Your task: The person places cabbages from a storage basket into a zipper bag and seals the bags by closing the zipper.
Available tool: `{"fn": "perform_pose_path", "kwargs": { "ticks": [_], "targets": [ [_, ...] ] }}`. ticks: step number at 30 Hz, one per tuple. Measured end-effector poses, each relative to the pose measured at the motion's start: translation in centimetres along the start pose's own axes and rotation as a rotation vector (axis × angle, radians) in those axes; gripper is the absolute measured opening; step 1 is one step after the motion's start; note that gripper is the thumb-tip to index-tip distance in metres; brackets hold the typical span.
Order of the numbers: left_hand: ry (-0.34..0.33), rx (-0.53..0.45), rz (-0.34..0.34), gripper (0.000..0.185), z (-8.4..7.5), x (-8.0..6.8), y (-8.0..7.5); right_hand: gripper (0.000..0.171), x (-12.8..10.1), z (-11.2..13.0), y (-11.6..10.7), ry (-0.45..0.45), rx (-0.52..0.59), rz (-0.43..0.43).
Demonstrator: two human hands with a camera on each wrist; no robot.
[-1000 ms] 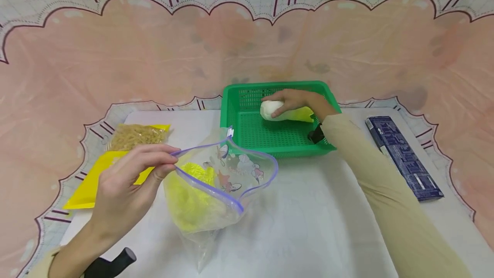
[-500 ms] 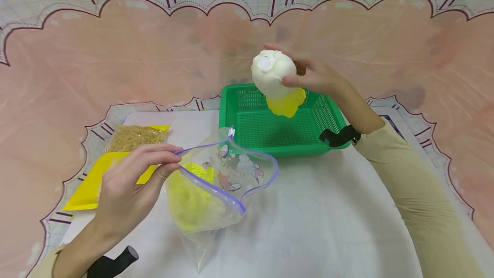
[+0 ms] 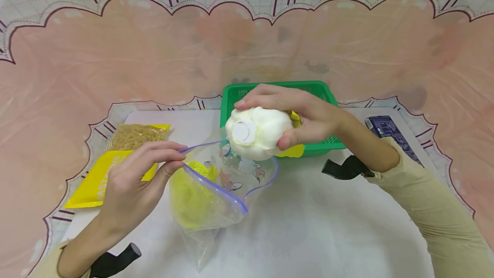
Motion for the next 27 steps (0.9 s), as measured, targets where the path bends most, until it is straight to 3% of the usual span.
{"fn": "perform_pose_path", "kwargs": {
  "ticks": [5,8,14,21,27],
  "targets": [
    [0.004,-0.003,0.001,0.035,0.0,0.1,0.1,0.073,0.5,-0.6,1.9,0.127,0.052,0.105],
    [-0.002,0.002,0.007,0.035,0.0,0.1,0.2,0.068,0.8,-0.9,3.2,0.177,0.058,0.177],
    [-0.008,0.008,0.012,0.035,0.0,0.1,0.3,0.046,1.1,-1.7,5.1,0.305,-0.021,0.295],
    [0.0,-0.012,0.011,0.035,-0.3,0.3,0.7,0.043,0.4,-3.6,6.5,0.526,-0.158,0.376],
    [-0.01,-0.024,0.041,0.034,-0.4,0.4,1.3,0.042,0.7,-4.2,7.5,0.599,-0.226,0.423]
  ]
}}
Point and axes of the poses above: each hand's wrist, its own x-axis towards the middle knuckle, its own y-axis out of the palm, z = x × y, the point moved 9 cm from there along x, towards the middle knuckle, and after that the axes turned 4 degrees about z, right-handed, at the moved point
